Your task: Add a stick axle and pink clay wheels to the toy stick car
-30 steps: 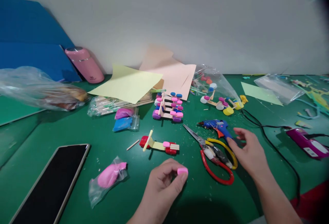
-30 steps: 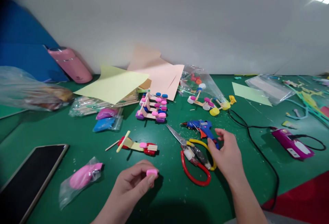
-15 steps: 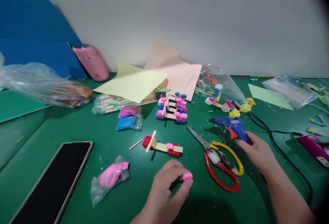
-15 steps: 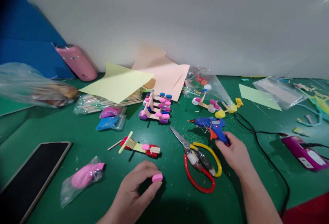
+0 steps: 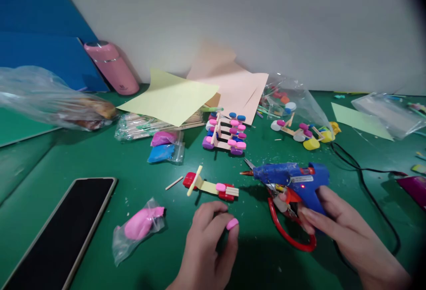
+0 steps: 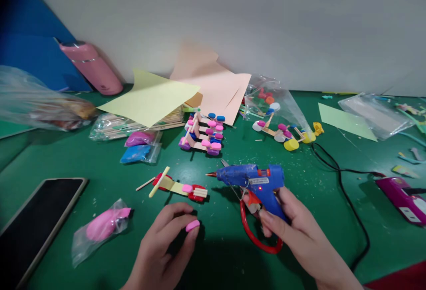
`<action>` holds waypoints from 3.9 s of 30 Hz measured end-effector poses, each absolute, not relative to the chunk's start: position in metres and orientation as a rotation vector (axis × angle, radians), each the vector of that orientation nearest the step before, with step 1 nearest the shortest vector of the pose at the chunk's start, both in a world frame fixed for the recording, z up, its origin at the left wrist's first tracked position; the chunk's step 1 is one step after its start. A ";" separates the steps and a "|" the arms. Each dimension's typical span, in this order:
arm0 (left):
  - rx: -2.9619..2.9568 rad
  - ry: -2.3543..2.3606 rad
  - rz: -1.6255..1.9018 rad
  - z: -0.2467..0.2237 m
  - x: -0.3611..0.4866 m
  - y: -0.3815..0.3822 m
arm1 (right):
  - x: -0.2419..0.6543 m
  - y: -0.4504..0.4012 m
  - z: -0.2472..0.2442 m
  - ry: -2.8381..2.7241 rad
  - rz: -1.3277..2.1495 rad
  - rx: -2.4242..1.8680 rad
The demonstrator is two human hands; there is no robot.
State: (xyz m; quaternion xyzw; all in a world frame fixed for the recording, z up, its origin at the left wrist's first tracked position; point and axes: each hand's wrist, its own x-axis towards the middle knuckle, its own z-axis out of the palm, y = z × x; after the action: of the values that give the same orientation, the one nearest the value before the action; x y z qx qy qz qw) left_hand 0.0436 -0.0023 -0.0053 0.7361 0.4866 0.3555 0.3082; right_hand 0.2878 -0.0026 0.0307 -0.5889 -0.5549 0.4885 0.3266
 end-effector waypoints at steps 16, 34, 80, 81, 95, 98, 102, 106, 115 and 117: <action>2.244 1.445 0.917 -0.020 0.032 0.006 | 0.281 -0.024 0.028 -1.865 0.996 -1.714; 2.245 1.428 0.879 -0.022 0.031 0.009 | 0.275 -0.022 0.024 -1.958 0.977 -1.749; 2.265 1.431 0.894 -0.023 0.030 0.006 | 0.276 -0.025 0.025 -1.983 0.997 -1.773; 2.267 1.431 0.897 -0.023 0.031 0.007 | 0.276 -0.025 0.024 -1.977 1.013 -1.784; 2.264 1.435 0.882 -0.022 0.031 0.006 | 0.278 -0.032 0.029 -1.954 0.902 -1.811; 2.271 1.439 0.882 -0.023 0.032 0.006 | 0.279 -0.031 0.028 -1.960 0.884 -1.833; 2.280 1.440 0.892 -0.024 0.032 0.007 | 0.274 -0.024 0.030 -1.984 0.952 -1.768; 2.287 1.446 0.889 -0.024 0.031 0.007 | 0.266 -0.017 0.032 -1.973 0.951 -1.779; 2.309 1.446 0.866 -0.023 0.031 0.007 | 0.277 -0.021 0.028 -2.018 0.945 -1.808; 2.303 1.445 0.868 -0.023 0.031 0.006 | 0.279 -0.024 0.027 -2.024 0.938 -1.828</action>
State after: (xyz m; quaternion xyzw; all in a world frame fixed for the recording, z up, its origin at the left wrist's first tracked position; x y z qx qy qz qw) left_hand 0.0311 0.0064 -0.0225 0.7986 0.5011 0.3010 0.1433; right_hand 0.2791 -0.0236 0.0273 -0.6285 -0.6960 0.3227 0.1285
